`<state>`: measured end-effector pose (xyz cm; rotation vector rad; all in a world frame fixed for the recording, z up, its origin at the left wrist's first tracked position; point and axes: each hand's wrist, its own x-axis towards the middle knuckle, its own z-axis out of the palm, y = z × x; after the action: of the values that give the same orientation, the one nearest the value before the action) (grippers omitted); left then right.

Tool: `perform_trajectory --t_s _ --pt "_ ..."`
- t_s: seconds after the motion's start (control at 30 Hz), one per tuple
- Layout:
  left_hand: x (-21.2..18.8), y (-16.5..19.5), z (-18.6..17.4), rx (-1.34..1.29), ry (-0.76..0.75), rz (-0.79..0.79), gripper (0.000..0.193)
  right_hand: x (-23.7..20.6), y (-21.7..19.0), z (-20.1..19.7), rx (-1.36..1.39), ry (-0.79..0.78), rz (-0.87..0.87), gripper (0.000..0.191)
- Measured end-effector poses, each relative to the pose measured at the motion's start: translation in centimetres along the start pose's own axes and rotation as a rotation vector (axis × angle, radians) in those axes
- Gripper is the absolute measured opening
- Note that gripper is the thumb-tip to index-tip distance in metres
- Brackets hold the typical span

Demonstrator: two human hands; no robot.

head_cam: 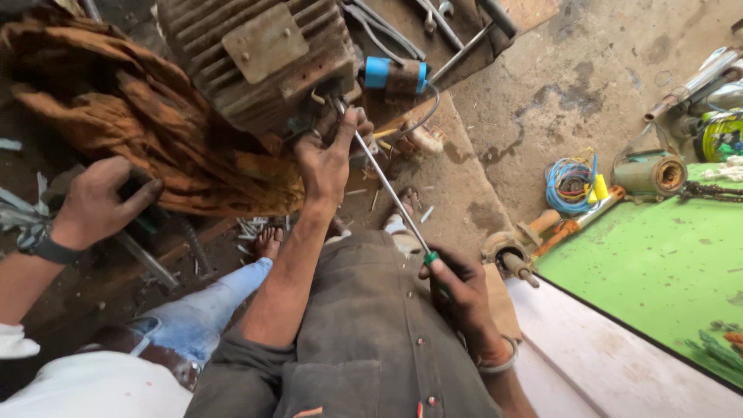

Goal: The person sits on the workshop floor with an electric motor on their lap. They use a screwdriver to unscrew the terminal box cover, pry the cover off, and work on the wiring and terminal block inside the motor's connection box.

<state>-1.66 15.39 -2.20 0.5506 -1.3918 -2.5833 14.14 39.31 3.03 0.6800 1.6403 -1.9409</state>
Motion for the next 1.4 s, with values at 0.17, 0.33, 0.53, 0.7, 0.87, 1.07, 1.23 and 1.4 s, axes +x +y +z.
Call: perform_trajectory --t_s 0.17,0.33,0.53,0.7,0.87,1.07,1.23,1.4 --pt "0.1 0.6 0.1 0.063 0.009 -0.008 0.022 -0.3 -0.5 1.1 -0.264 0.064 -0.315 0.036" --pt "0.1 0.5 0.2 0.008 0.031 -0.043 0.023 -1.3 -0.5 1.6 -0.567 0.156 -0.508 0.035" --pt "0.2 0.6 0.0 0.059 0.046 -0.070 0.023 -1.5 0.0 1.1 -0.008 0.081 0.005 0.041" --pt "0.3 1.0 0.1 0.046 0.045 -0.102 0.024 -2.7 -0.4 2.4 -0.441 0.204 -0.563 0.030" --pt "0.1 1.1 0.2 0.067 0.039 -0.089 0.025 -3.2 -2.3 3.7 -0.743 0.339 -0.937 0.030" --pt "-0.3 1.5 0.1 0.172 0.022 -0.049 0.030 -2.4 -2.2 3.5 -0.644 0.368 -0.856 0.031" --pt "-0.4 1.6 0.3 0.183 0.017 -0.037 0.031 -2.2 -1.3 2.5 -0.495 0.191 -0.428 0.033" --pt "-0.3 1.1 0.5 0.131 0.069 -0.071 0.030 -2.4 -1.6 2.7 -0.605 0.219 -0.644 0.034"
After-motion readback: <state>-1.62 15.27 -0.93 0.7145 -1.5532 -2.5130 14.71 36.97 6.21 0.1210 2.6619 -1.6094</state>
